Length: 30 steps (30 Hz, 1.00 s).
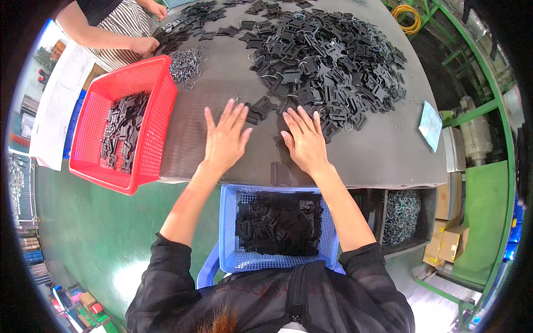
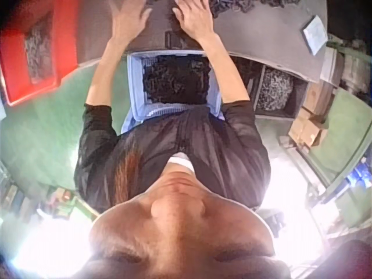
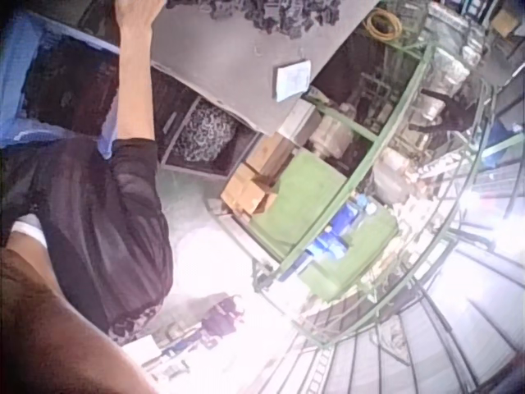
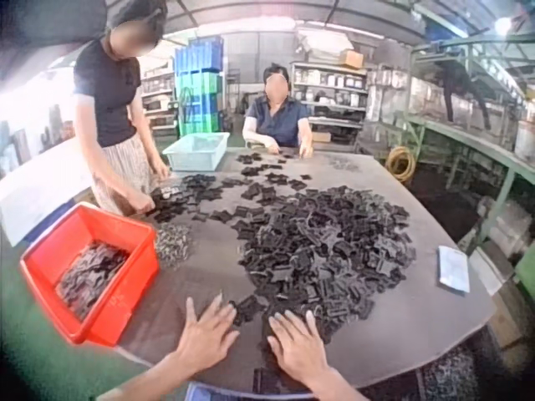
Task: The person assembles clips by hand by inserting small metal wire hooks into black plastic bases on a metal table. The person places the completed clips into a blue basket.
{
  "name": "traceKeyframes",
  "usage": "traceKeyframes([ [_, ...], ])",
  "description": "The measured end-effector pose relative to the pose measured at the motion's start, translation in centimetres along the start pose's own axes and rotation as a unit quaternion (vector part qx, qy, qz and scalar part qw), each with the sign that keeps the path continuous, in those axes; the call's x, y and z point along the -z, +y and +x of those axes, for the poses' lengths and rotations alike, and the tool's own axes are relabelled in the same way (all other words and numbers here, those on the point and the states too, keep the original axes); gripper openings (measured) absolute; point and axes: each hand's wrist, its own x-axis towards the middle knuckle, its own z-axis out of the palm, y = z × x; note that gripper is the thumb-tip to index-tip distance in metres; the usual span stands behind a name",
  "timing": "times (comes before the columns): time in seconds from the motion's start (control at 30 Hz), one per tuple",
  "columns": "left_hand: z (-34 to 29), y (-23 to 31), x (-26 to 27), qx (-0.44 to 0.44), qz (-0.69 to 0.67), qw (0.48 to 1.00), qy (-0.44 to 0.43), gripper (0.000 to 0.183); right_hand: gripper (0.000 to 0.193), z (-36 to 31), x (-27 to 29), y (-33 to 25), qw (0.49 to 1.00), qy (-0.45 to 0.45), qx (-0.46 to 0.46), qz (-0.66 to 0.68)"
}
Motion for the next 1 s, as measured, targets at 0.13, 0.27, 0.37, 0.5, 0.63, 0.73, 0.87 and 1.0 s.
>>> traceKeyframes([
  [0.13, -0.4, 1.7, -0.6, -0.053, -0.016, 0.998, -0.037, 0.043, 0.029, -1.0, 1.5, -0.8, 0.999, -0.037, 0.02, 0.031],
  [0.27, -2.2, 3.5, -0.6, -0.056, -0.089, 0.994, -0.034, 0.039, 0.029, -1.0, 1.5, 0.0, 0.998, -0.015, 0.009, 0.065],
  [0.37, -0.6, 3.4, -0.4, -0.018, -0.059, 0.998, 0.018, 0.038, 0.032, 3.0, 0.6, 0.7, 0.998, 0.049, 0.024, 0.027],
  [0.5, 2.5, 1.7, -0.9, 0.028, -0.018, 0.999, -0.001, 0.042, 0.028, 6.4, -1.6, 0.0, 0.995, 0.008, 0.097, -0.033],
  [0.63, 3.2, 1.6, -0.9, 0.039, 0.017, 0.997, -0.071, 0.036, 0.014, 7.8, -2.5, 0.1, 0.974, -0.052, 0.151, -0.162],
  [0.73, 3.4, 0.1, -0.8, 0.018, 0.022, 0.999, -0.017, 0.032, 0.014, 8.2, -1.2, 1.2, 0.99, 0.062, 0.113, -0.05],
  [0.87, 3.1, -1.2, 0.2, 0.055, -0.182, 0.978, 0.086, 0.027, 0.018, 5.5, 1.9, 1.0, 0.974, -0.016, -0.147, 0.17],
  [1.0, 2.0, 3.2, 1.5, 0.139, -0.34, 0.929, -0.05, 0.021, 0.018, 3.7, 1.4, 2.2, 0.975, -0.078, -0.148, 0.148],
])
